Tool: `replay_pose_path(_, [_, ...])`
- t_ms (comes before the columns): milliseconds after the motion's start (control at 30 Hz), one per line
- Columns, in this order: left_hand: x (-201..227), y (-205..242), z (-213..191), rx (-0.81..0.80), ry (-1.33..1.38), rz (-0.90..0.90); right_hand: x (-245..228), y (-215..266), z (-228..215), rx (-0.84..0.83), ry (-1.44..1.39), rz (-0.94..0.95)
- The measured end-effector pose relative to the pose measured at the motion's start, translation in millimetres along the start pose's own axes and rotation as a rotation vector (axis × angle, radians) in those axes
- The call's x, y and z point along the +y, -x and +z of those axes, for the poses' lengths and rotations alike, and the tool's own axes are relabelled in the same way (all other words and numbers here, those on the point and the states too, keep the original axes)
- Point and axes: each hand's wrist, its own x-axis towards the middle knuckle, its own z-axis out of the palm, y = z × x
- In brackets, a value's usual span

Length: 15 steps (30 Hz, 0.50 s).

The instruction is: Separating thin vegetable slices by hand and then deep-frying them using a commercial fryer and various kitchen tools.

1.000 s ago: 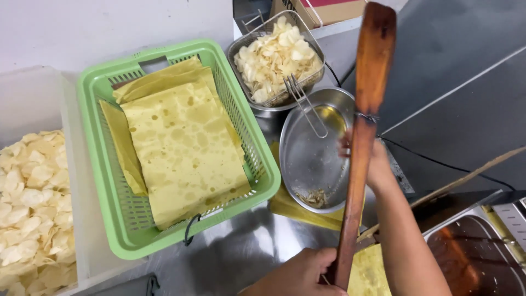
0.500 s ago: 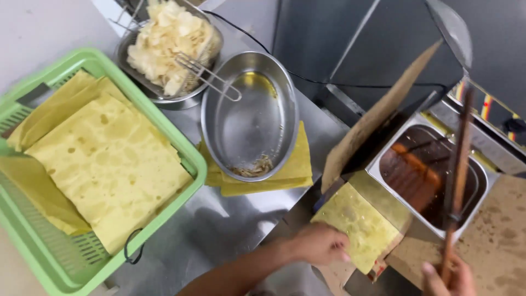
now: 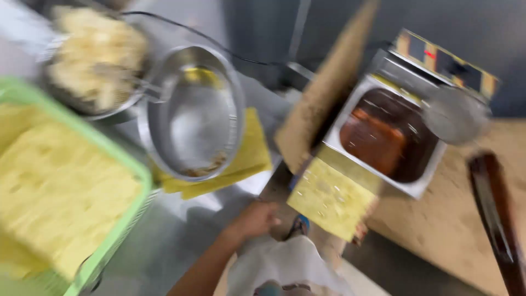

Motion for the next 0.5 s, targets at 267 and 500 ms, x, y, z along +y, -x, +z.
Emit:
replay_pose_path(267, [17,37,-50,0.026,-0.006,-0.455,-302,14,3,-0.078,1.261,0.100])
replay_pose_path(500, [-12,56,-59,0.065,0.002,-0.498,-370,-52,67,-0.305,1.474,0.391])
